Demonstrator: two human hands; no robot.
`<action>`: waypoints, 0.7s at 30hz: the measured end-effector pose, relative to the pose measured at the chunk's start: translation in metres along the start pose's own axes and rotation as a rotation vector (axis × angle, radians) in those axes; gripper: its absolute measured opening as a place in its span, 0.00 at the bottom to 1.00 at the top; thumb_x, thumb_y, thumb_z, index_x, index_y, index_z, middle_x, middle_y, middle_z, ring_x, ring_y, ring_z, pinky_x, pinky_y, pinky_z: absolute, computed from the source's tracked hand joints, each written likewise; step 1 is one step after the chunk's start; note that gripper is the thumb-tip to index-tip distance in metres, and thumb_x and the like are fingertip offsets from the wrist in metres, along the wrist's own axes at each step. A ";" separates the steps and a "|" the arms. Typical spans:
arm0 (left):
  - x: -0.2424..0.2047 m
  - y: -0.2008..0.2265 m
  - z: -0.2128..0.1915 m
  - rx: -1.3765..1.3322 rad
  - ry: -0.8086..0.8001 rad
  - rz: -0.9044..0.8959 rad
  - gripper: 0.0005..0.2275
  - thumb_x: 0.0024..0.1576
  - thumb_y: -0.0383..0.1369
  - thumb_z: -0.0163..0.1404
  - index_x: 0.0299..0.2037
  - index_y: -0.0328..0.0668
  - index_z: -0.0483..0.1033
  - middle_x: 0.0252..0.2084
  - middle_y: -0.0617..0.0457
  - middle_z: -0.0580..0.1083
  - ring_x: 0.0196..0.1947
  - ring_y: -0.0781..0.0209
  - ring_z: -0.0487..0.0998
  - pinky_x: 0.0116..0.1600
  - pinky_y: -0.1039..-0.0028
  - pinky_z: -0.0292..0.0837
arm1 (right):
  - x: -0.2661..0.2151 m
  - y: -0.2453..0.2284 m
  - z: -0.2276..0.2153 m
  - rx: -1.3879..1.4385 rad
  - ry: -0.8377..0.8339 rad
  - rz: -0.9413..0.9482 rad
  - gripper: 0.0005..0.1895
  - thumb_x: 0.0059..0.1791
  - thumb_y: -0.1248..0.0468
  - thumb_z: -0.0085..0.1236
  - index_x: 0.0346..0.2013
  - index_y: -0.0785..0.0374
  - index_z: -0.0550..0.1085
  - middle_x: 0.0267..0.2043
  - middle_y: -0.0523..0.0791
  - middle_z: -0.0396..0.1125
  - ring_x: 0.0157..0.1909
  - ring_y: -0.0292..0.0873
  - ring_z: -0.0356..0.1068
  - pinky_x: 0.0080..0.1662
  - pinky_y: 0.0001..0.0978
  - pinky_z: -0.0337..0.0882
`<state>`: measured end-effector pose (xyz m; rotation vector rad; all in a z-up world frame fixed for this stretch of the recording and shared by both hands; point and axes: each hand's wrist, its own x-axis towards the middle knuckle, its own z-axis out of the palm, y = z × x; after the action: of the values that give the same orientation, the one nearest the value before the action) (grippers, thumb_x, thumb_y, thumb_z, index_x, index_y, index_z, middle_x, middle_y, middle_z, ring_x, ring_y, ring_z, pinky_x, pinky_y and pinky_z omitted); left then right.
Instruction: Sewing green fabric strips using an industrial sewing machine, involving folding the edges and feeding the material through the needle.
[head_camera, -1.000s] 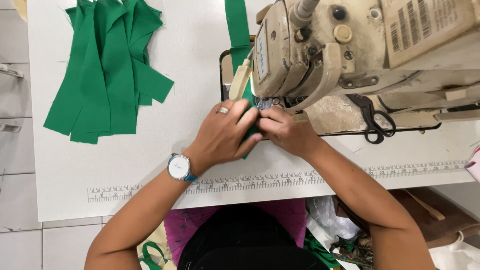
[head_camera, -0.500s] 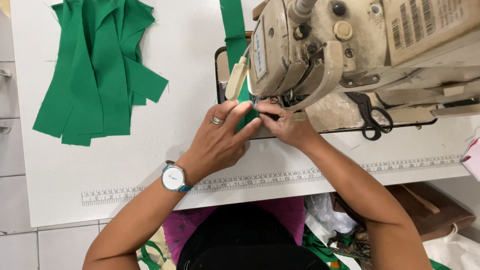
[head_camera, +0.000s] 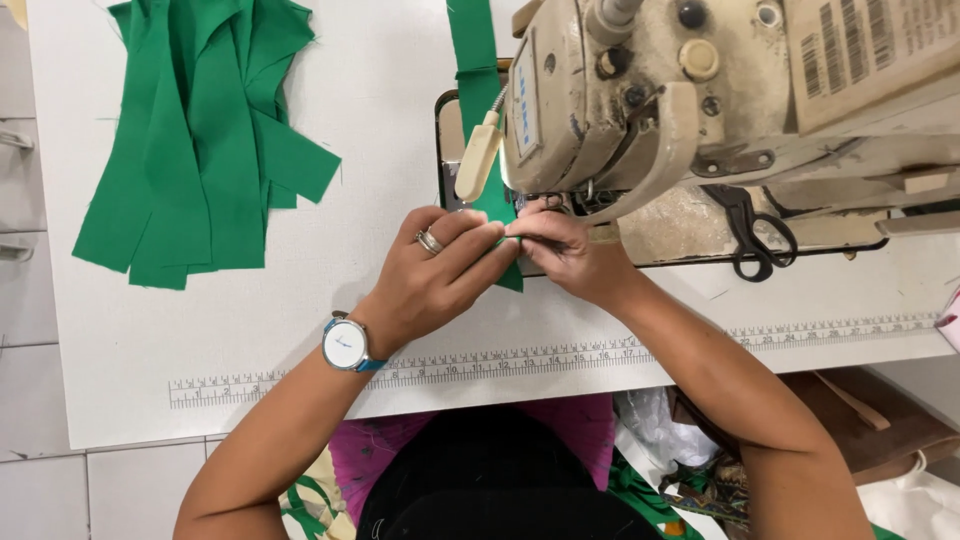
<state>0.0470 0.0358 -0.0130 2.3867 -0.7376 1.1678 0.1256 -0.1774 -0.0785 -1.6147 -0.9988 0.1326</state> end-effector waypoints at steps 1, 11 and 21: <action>-0.004 0.000 0.002 -0.004 0.000 0.003 0.05 0.59 0.28 0.58 0.42 0.52 0.82 0.39 0.55 0.79 0.42 0.59 0.79 0.47 0.67 0.72 | -0.001 0.002 0.002 -0.002 0.004 0.001 0.10 0.52 0.72 0.59 0.48 0.68 0.80 0.45 0.51 0.70 0.47 0.47 0.71 0.55 0.43 0.72; -0.009 0.002 0.002 -0.320 0.037 -0.075 0.05 0.57 0.25 0.56 0.42 0.41 0.81 0.33 0.48 0.78 0.27 0.54 0.79 0.33 0.69 0.76 | 0.022 -0.065 -0.007 -0.299 -0.007 -0.069 0.09 0.51 0.66 0.62 0.46 0.56 0.81 0.48 0.42 0.78 0.49 0.45 0.78 0.54 0.39 0.76; -0.012 0.005 0.008 -0.341 0.059 -0.044 0.03 0.56 0.26 0.57 0.37 0.39 0.78 0.30 0.47 0.77 0.24 0.53 0.78 0.33 0.68 0.78 | 0.014 -0.053 -0.002 -0.438 0.037 -0.221 0.05 0.52 0.63 0.61 0.43 0.53 0.81 0.45 0.38 0.77 0.45 0.40 0.78 0.51 0.34 0.77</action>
<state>0.0425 0.0308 -0.0270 2.0679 -0.7904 0.9992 0.1082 -0.1717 -0.0270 -1.8747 -1.2284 -0.2844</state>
